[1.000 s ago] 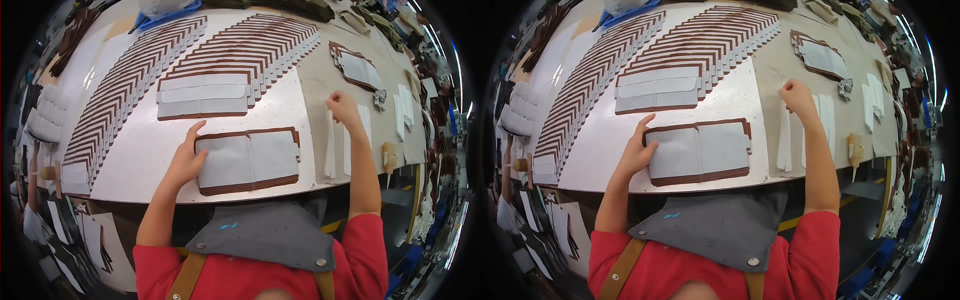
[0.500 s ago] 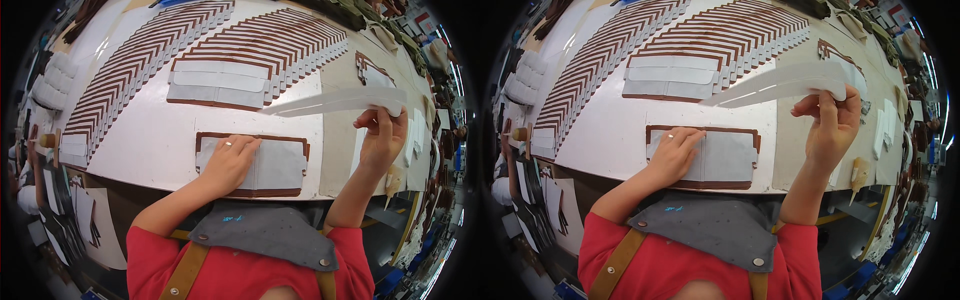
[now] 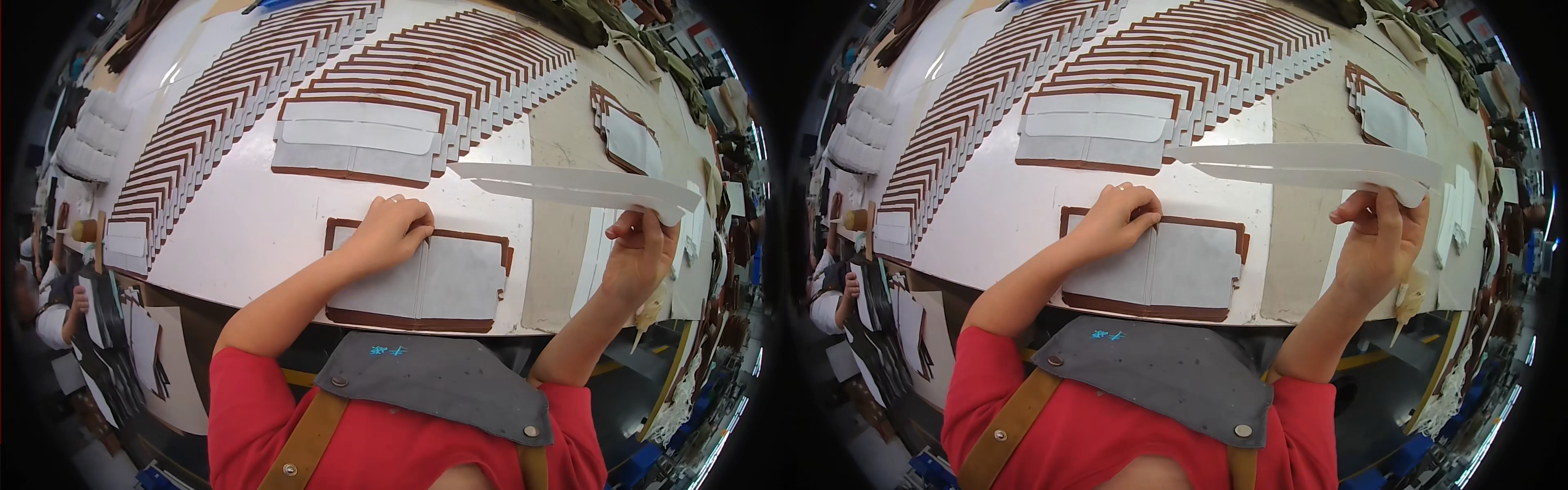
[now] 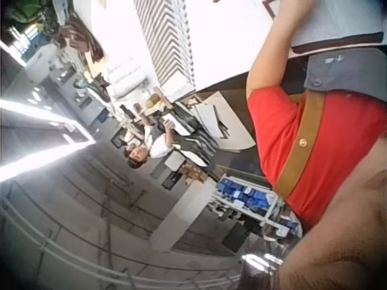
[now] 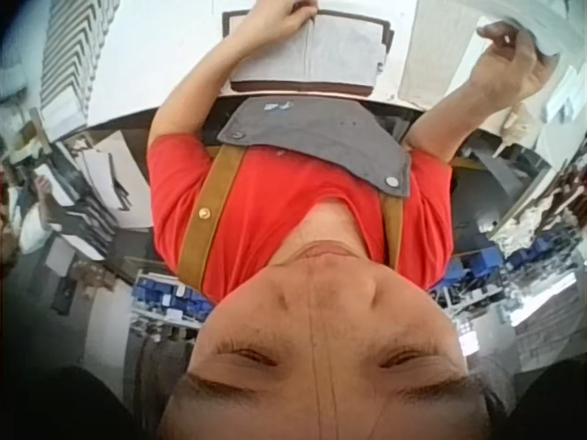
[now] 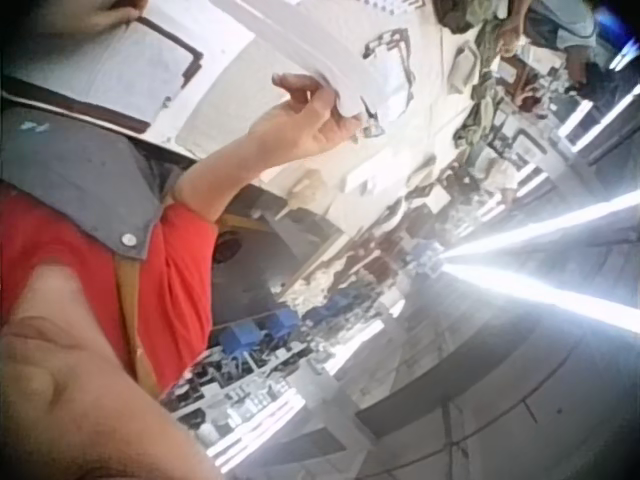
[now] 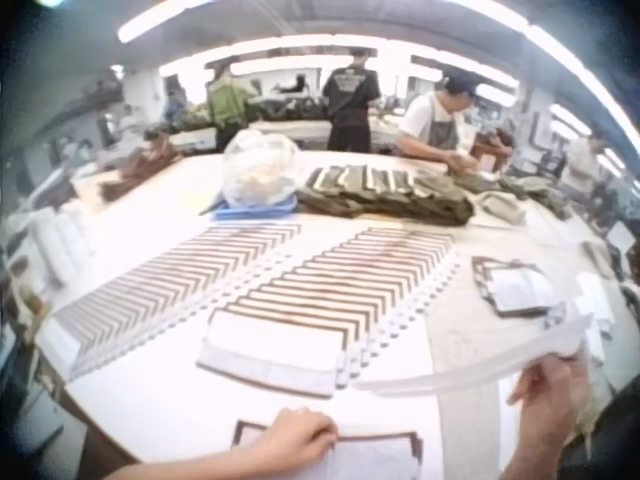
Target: The person applies glue from a squeeze bottle onto white rectangular fabric strips laid out on a table. They then pick up brown fabric frames and press the glued white strips onto them, smoothing the edges. The person repeats this process, stacking the completed units on the table.
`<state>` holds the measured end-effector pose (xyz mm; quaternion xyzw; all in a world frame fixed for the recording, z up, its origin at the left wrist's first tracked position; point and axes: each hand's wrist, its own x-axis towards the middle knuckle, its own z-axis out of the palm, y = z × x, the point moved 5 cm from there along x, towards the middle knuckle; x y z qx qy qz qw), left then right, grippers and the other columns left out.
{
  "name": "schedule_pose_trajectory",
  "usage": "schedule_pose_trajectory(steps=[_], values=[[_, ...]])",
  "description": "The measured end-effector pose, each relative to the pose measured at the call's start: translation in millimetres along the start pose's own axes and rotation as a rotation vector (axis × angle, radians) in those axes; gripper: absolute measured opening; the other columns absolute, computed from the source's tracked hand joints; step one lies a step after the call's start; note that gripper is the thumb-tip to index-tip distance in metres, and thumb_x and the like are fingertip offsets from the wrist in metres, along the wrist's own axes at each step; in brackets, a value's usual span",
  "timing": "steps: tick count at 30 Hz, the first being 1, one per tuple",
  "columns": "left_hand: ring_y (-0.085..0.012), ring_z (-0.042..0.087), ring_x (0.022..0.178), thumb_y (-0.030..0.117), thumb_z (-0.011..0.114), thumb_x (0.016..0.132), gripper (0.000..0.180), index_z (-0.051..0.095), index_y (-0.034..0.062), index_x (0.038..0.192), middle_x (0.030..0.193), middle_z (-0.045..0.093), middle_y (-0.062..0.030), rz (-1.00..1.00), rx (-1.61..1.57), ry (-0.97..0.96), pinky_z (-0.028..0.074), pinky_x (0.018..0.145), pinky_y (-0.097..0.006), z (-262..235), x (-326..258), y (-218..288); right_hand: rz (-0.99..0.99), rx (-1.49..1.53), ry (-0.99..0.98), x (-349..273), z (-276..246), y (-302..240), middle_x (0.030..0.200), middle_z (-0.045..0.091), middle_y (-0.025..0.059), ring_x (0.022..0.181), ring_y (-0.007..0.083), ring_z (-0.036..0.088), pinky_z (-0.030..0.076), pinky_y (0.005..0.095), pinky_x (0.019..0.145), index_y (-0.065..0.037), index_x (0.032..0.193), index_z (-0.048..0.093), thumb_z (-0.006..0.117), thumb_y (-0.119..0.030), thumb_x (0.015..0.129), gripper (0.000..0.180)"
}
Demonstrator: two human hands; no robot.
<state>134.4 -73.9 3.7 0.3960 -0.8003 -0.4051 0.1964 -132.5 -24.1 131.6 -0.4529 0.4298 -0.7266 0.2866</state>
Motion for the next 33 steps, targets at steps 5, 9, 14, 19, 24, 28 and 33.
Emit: schedule_pose_trajectory(steps=[5,9,14,19,24,28,33], values=[[-0.0238,0.055,0.071,0.008,0.054,0.086,0.007,0.056,0.0027,0.083,0.070,0.060,-0.0097,-0.079,-0.030,0.068,0.041,0.065,-0.035,-1.1,-2.9,1.2,0.019,0.031,0.000,-1.9,6.4,8.3,0.077,0.061,0.0128,0.053,0.0156,0.056,0.047,0.0283,0.047,0.004,0.103,0.052,0.048,-0.004,0.089,0.017],[-0.0237,0.056,0.072,0.009,0.051,0.089,0.008,0.051,0.0018,0.090,0.075,0.062,-0.0114,-0.201,-0.156,0.050,0.042,0.065,-0.035,-0.5,-3.3,-4.1,0.016,0.045,0.020,-2.5,8.4,9.7,0.076,0.061,0.0120,0.053,0.0151,0.055,0.047,0.0278,0.047,0.003,0.102,0.053,0.049,-0.005,0.090,0.016],[-0.0258,0.056,0.089,0.012,0.051,0.090,0.013,0.049,0.0019,0.098,0.098,0.060,-0.0139,-0.090,-0.088,0.193,0.043,0.078,-0.037,-10.4,-18.3,8.6,0.016,0.080,0.086,-2.3,2.7,9.7,0.074,0.060,0.0109,0.054,0.0143,0.055,0.046,0.0270,0.048,0.001,0.101,0.054,0.050,-0.007,0.090,0.015],[-0.0304,0.041,0.122,0.020,0.055,0.088,0.043,0.045,0.0018,0.126,0.131,0.046,-0.0141,0.227,0.431,0.120,0.028,0.103,-0.043,17.3,-45.9,25.0,0.015,0.100,0.052,-3.3,5.4,10.6,0.074,0.060,0.0107,0.055,0.0143,0.054,0.045,0.0272,0.047,0.001,0.100,0.054,0.050,-0.008,0.090,0.014],[-0.0283,0.045,0.116,0.019,0.057,0.086,0.041,0.048,0.0029,0.123,0.127,0.049,-0.0131,0.007,0.623,0.449,0.031,0.098,-0.042,-39.3,-43.6,14.9,0.031,0.128,0.065,-9.0,13.4,10.4,0.075,0.060,0.0113,0.055,0.0148,0.054,0.045,0.0275,0.047,0.002,0.100,0.054,0.049,-0.006,0.090,0.015],[-0.0280,0.049,0.107,0.016,0.060,0.084,0.035,0.053,0.0045,0.116,0.119,0.053,-0.0113,-0.122,0.382,0.052,0.035,0.090,-0.039,-22.7,-43.6,2.5,0.034,0.136,0.042,-10.3,15.8,12.1,0.076,0.060,0.0115,0.055,0.0152,0.054,0.045,0.0276,0.047,0.003,0.101,0.054,0.048,-0.006,0.090,0.015],[-0.0274,0.047,0.118,0.022,0.062,0.083,0.043,0.052,0.0045,0.120,0.128,0.048,-0.0126,0.226,0.336,0.110,0.035,0.099,-0.042,11.4,-47.7,24.0,0.028,0.143,0.047,-10.4,14.9,12.9,0.076,0.060,0.0116,0.055,0.0150,0.054,0.046,0.0272,0.047,0.003,0.102,0.054,0.048,-0.006,0.091,0.016]])
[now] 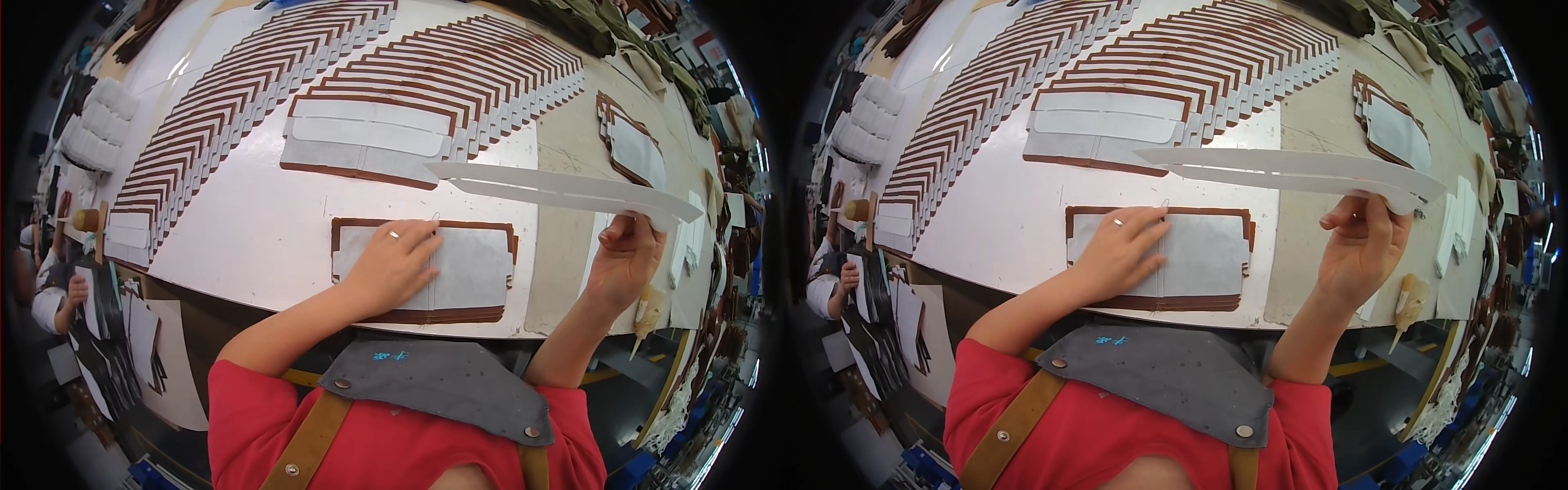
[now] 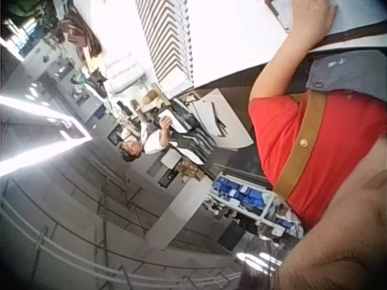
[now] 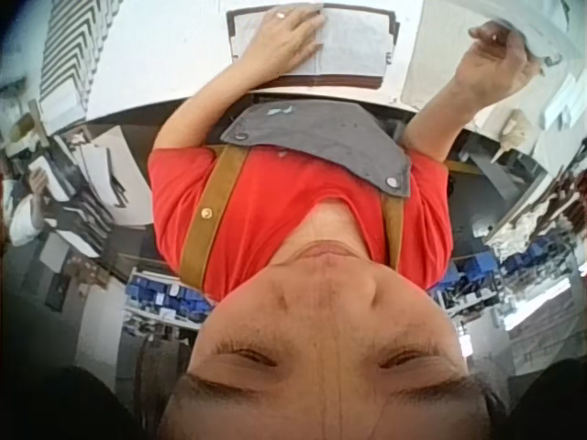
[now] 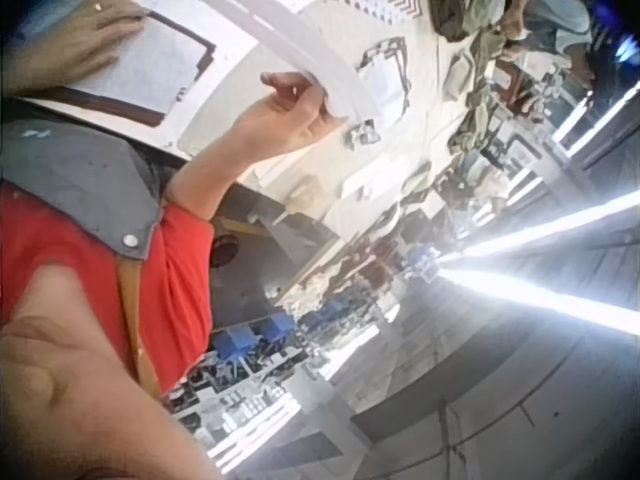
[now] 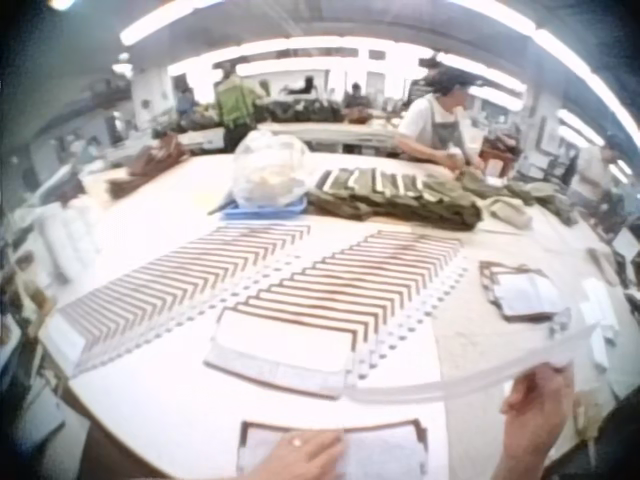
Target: The person applies glue from a squeeze bottle onto white rectangular fabric strips laid out on a table. They then pick up brown fabric frames and press the glued white strips onto them, smoothing the edges. The person repeats this process, stacking the completed units on the table.
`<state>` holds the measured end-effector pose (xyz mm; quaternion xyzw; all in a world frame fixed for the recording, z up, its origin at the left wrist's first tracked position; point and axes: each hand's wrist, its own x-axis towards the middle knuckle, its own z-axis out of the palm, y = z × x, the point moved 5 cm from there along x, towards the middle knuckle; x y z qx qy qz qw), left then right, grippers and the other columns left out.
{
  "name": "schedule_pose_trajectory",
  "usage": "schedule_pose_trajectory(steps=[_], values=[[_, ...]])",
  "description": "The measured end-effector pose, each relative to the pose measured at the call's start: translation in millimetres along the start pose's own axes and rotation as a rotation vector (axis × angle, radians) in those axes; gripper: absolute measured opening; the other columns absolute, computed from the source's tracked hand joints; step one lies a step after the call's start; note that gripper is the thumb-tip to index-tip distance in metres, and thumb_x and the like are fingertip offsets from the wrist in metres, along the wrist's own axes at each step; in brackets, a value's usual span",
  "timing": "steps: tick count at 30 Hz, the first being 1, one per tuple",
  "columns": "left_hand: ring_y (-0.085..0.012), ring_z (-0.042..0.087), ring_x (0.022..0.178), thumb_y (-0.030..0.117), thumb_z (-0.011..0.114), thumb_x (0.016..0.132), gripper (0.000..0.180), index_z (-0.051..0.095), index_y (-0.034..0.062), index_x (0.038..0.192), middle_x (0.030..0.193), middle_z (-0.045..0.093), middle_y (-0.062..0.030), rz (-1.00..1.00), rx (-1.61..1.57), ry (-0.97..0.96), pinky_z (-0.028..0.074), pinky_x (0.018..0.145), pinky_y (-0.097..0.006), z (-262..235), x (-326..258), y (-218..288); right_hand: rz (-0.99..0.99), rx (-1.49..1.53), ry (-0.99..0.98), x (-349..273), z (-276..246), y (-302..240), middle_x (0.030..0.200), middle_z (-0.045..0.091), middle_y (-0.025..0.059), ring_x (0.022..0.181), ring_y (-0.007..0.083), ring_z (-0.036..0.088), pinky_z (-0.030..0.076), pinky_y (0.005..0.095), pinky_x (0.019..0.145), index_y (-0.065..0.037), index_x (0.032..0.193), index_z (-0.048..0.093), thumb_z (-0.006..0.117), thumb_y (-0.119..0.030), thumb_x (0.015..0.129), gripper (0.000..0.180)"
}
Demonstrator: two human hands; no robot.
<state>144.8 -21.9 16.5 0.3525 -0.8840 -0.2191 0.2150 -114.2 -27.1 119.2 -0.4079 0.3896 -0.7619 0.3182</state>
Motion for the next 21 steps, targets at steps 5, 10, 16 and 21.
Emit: schedule_pose_trajectory(steps=[5,10,16,21], values=[[-0.0299,0.018,0.139,0.038,0.052,0.089,0.060,0.037,0.0058,0.138,0.148,0.025,-0.0170,0.089,0.144,-0.235,0.012,0.111,-0.050,33.8,-19.7,23.7,0.022,0.003,-0.017,-1.2,0.9,0.1,0.073,0.060,0.0124,0.053,0.0151,0.053,0.046,0.0269,0.047,0.003,0.102,0.053,0.047,-0.006,0.091,0.015],[-0.0343,0.010,0.141,0.037,0.050,0.091,0.064,0.029,0.0041,0.141,0.150,0.019,-0.0186,-0.182,0.090,-0.195,0.002,0.109,-0.058,20.0,-13.3,20.0,0.020,0.036,-0.051,-4.4,3.8,2.6,0.071,0.059,0.0132,0.052,0.0155,0.054,0.047,0.0274,0.046,0.003,0.102,0.053,0.046,-0.006,0.092,0.015],[-0.0338,0.018,0.137,0.032,0.045,0.094,0.055,0.031,0.0026,0.139,0.147,0.024,-0.0200,-0.476,0.015,0.220,0.009,0.110,-0.051,-22.8,-39.3,-52.1,0.046,0.048,-0.021,-10.9,-3.5,1.2,0.072,0.060,0.0134,0.053,0.0158,0.055,0.048,0.0275,0.046,0.003,0.102,0.052,0.047,-0.006,0.091,0.015],[-0.0230,0.044,0.116,0.025,0.049,0.094,0.046,0.040,0.0006,0.132,0.133,0.043,-0.0137,-0.434,-0.569,0.175,0.033,0.101,-0.035,-37.5,-38.9,-23.9,0.153,0.163,0.026,-24.5,11.1,13.0,0.077,0.061,0.0151,0.054,0.0164,0.055,0.049,0.0283,0.045,0.003,0.103,0.050,0.044,-0.007,0.091,0.017]])
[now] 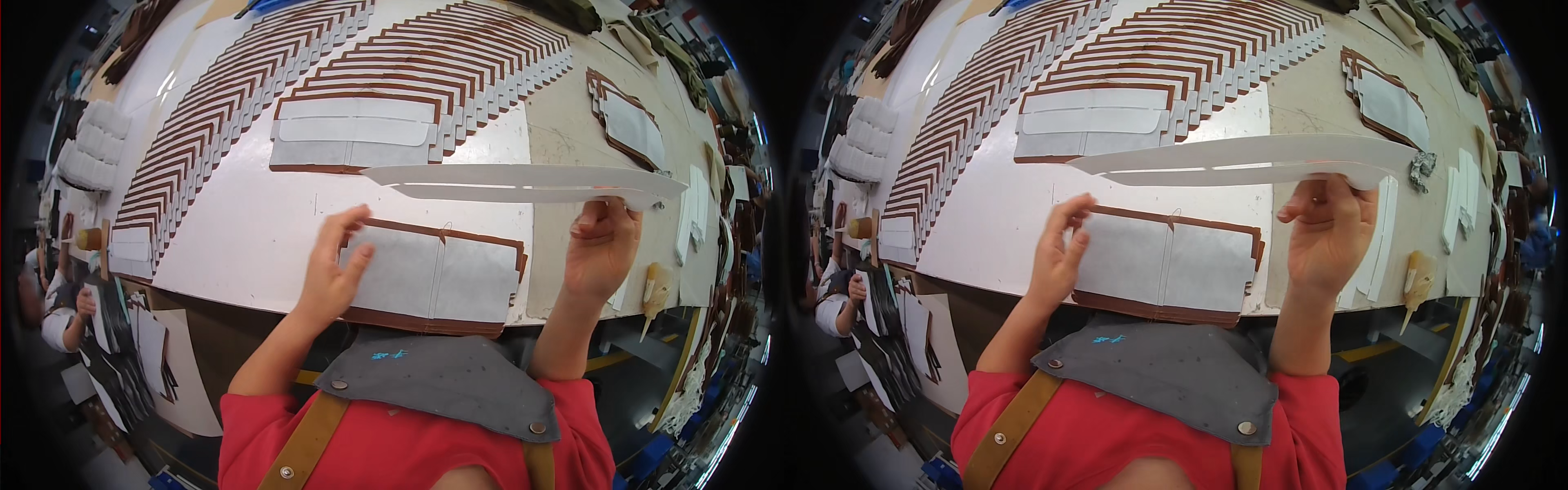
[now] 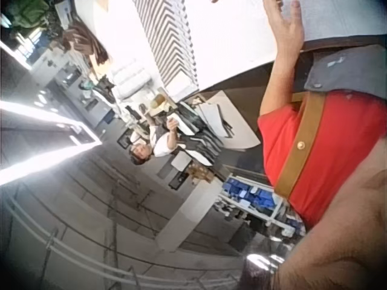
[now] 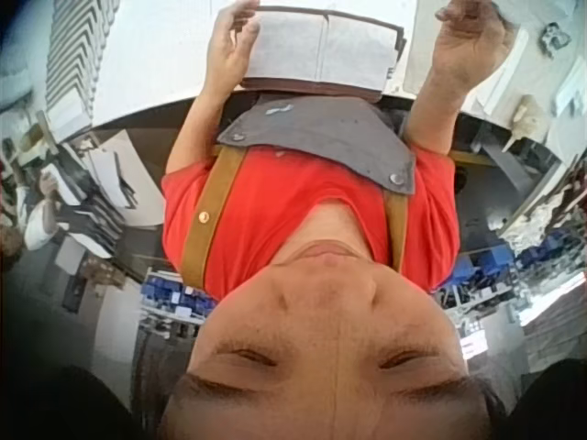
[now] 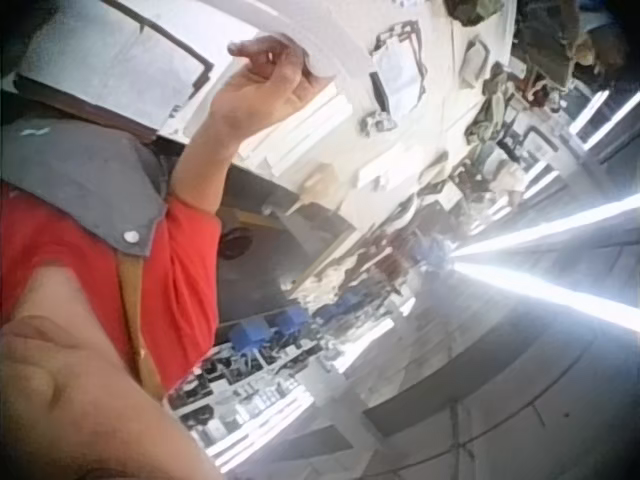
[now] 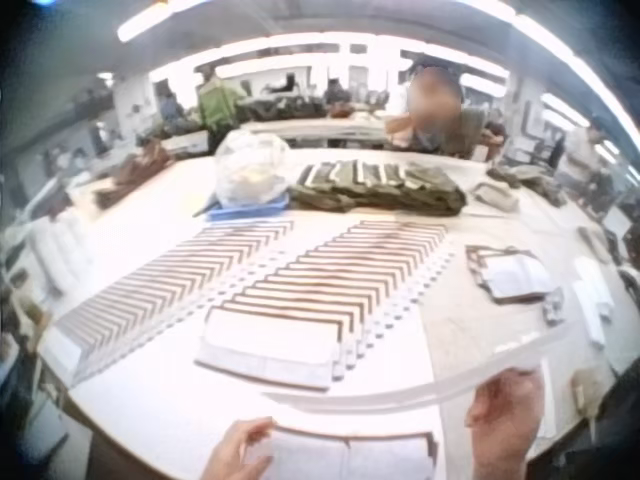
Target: The person applies glue from a squeeze bottle onto white rectangular fabric strips laid out on a table. They then pick up brown fabric frames and press the glued white strips onto them, smoothing the edges. The person repeats this process, stacking the completed units on the table.
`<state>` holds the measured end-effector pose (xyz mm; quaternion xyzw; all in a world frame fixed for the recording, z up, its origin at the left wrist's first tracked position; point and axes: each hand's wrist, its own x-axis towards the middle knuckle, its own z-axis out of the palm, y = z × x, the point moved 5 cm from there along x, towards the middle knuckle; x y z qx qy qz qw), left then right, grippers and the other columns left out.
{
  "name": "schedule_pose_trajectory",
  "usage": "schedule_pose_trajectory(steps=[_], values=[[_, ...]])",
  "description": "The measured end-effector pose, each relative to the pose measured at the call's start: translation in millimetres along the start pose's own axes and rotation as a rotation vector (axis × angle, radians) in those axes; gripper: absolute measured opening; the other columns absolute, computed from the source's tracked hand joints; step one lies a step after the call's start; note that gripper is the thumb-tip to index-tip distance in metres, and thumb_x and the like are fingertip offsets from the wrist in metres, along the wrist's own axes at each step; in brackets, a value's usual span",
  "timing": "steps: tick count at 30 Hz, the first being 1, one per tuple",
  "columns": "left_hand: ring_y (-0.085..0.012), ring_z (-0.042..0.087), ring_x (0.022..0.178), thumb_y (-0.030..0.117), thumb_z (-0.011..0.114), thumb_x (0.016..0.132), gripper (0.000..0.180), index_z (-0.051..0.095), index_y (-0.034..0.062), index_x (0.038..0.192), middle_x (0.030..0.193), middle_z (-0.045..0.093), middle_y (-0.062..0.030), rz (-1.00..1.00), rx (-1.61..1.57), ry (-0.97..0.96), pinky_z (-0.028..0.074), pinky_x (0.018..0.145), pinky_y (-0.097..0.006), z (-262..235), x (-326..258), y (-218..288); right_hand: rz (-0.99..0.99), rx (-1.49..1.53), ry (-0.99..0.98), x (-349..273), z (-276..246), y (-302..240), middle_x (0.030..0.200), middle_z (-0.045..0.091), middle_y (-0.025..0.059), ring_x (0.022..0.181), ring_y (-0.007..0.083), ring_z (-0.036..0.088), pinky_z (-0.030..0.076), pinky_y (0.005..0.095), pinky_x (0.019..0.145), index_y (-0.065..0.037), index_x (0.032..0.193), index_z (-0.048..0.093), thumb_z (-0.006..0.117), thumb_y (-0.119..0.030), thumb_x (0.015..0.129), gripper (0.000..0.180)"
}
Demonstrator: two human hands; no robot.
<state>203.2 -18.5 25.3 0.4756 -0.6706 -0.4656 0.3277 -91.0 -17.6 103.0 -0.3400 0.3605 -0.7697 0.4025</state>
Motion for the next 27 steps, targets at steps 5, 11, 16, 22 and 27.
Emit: schedule_pose_trajectory(steps=[5,11,16,22,27], values=[[-0.0152,0.056,0.089,0.037,0.058,0.090,0.053,0.038,0.0043,0.127,0.110,0.055,-0.0121,-0.168,-0.836,-0.077,0.046,0.082,-0.031,26.6,4.9,12.5,0.097,0.029,-0.044,-23.9,17.6,19.3,0.081,0.060,0.0076,0.058,0.0108,0.052,0.044,0.0230,0.047,-0.001,0.102,0.053,0.045,-0.011,0.090,0.017],[-0.0120,0.054,0.080,0.022,0.048,0.097,0.029,0.043,0.0035,0.118,0.096,0.054,-0.0049,-0.187,-0.918,0.138,0.047,0.072,-0.028,16.2,6.6,4.7,0.196,0.077,-0.037,-44.7,11.1,32.6,0.084,0.059,0.0152,0.057,0.0184,0.058,0.052,0.0312,0.047,0.001,0.107,0.045,0.039,-0.007,0.092,0.018],[-0.0142,0.057,0.077,0.004,0.050,0.092,0.014,0.045,0.0019,0.105,0.097,0.057,-0.0102,-0.067,-0.783,0.207,0.048,0.071,-0.033,3.3,-4.9,-1.4,0.239,0.051,-0.056,-59.5,-5.7,39.9,0.095,0.054,0.0115,0.057,0.0191,0.058,0.053,0.0335,0.050,-0.004,0.114,0.037,0.042,-0.002,0.090,0.024],[-0.0129,0.060,0.069,-0.006,0.058,0.084,0.025,0.037,0.0052,0.090,0.085,0.052,-0.0073,-0.245,-0.595,0.233,0.052,0.064,-0.026,-3.3,-37.8,-23.9,0.405,-0.395,0.022,-105.6,-48.5,44.5,0.096,0.046,0.0091,0.060,0.0146,0.058,0.053,0.0308,0.055,-0.006,0.121,0.028,0.048,0.007,0.087,0.041],[-0.0081,0.052,0.064,-0.004,0.058,0.086,0.019,0.041,0.0032,0.091,0.078,0.048,-0.0031,-0.166,0.006,0.138,0.046,0.060,-0.021,-4.5,-49.5,-24.9,0.461,-0.610,-0.083,-130.7,-60.6,51.7,0.083,0.044,0.0034,0.058,0.0074,0.048,0.045,0.0199,0.050,-0.003,0.120,0.038,0.051,0.007,0.087,0.038]])
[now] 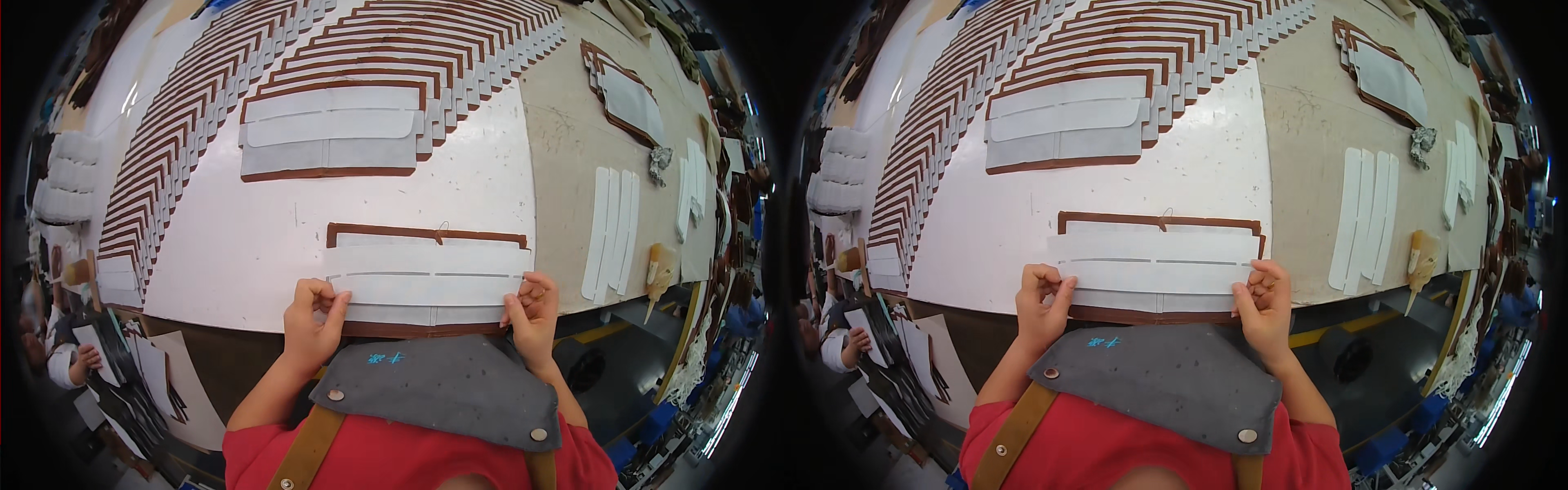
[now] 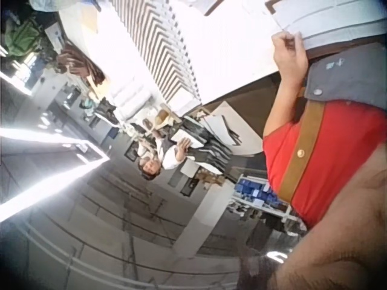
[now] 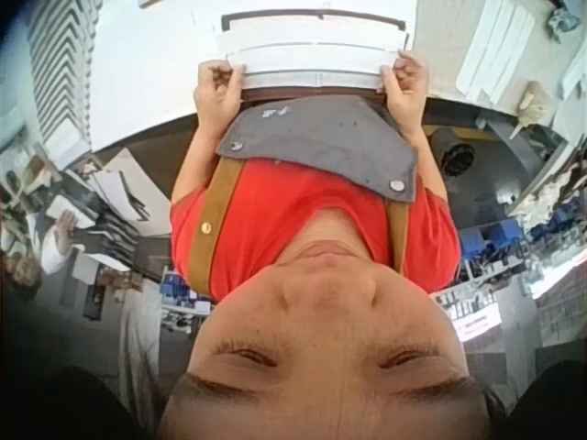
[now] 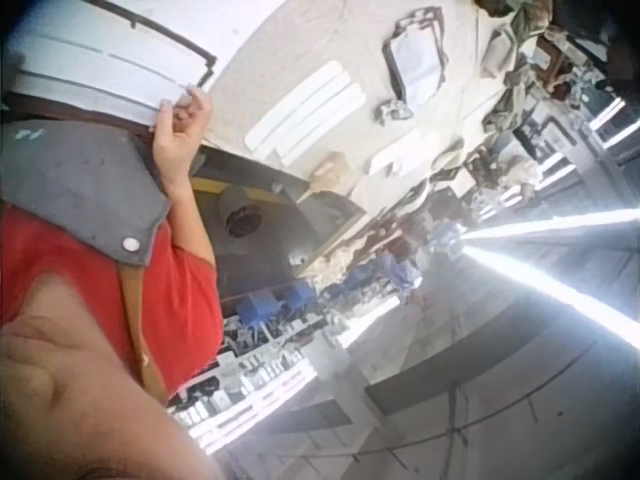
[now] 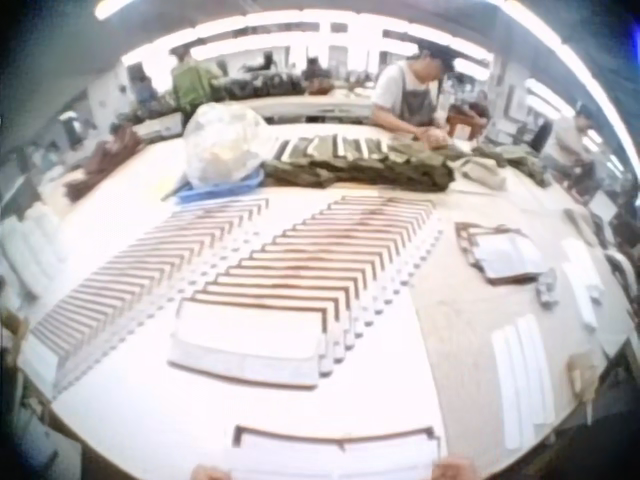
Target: The person applies glue from a squeeze bottle onto white rectangular fabric strips laid out on a table. They then pick up brown fabric frames and press the glued white strips onto them, smoothing the edges. The person repeats this process, stacking the completed units on the table.
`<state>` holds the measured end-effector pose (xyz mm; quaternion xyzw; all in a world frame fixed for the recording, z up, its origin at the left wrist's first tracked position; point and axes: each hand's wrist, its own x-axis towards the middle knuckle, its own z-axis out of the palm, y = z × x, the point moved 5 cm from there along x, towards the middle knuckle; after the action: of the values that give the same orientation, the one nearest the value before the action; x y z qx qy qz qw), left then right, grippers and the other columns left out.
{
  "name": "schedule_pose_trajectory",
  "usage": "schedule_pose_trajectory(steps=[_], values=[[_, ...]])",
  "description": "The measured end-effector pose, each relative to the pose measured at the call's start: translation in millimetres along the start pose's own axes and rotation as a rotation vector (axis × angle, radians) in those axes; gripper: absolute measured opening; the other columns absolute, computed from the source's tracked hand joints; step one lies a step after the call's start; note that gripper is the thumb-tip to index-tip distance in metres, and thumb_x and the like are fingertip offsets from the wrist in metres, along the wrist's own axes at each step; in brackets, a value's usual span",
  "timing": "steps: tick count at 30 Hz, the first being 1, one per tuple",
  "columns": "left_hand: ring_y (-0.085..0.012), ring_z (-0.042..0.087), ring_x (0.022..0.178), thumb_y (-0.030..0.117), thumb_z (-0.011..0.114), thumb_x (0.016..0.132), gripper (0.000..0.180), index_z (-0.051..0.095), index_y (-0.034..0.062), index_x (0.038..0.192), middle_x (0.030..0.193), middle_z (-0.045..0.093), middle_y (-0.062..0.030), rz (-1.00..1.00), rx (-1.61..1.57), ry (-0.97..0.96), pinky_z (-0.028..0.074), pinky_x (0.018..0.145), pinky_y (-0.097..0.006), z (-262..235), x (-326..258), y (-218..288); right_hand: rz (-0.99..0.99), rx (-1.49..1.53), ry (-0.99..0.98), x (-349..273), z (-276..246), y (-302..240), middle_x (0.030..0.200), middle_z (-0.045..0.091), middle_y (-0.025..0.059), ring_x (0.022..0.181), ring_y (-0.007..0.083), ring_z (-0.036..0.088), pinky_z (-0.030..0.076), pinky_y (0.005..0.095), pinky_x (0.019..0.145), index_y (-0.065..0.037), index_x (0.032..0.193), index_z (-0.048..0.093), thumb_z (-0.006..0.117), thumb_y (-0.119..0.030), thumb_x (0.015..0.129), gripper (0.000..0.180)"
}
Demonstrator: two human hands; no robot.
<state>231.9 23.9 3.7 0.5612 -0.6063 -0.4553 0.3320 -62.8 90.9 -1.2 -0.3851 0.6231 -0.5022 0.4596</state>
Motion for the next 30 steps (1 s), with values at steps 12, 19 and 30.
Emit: schedule_pose_trajectory(steps=[12,19,30], values=[[-0.0176,0.050,0.057,0.000,0.059,0.083,0.031,0.060,0.0054,0.114,0.072,0.051,-0.0083,0.120,0.290,-0.071,0.043,0.053,-0.028,5.8,18.2,15.8,0.162,-0.059,0.011,7.0,2.0,-2.1,0.085,0.045,0.0013,0.058,0.0041,0.047,0.042,0.0180,0.047,0.000,0.118,0.054,0.053,0.002,0.088,0.030],[-0.0199,0.049,0.056,0.002,0.060,0.083,0.032,0.060,0.0051,0.115,0.072,0.050,-0.0085,0.131,0.335,-0.105,0.042,0.053,-0.030,7.2,20.1,16.4,0.197,-0.112,0.004,10.3,2.7,-2.8,0.081,0.042,0.0007,0.054,0.0043,0.045,0.042,0.0182,0.045,0.002,0.116,0.057,0.052,0.003,0.088,0.029],[-0.0181,0.051,0.057,0.003,0.060,0.084,0.033,0.058,0.0051,0.117,0.072,0.051,-0.0078,0.084,0.340,-0.118,0.043,0.054,-0.029,5.4,20.1,15.4,0.168,-0.167,0.005,10.8,3.2,-2.1,0.081,0.043,0.0008,0.053,0.0033,0.045,0.041,0.0167,0.044,0.002,0.115,0.058,0.052,0.004,0.087,0.029]])
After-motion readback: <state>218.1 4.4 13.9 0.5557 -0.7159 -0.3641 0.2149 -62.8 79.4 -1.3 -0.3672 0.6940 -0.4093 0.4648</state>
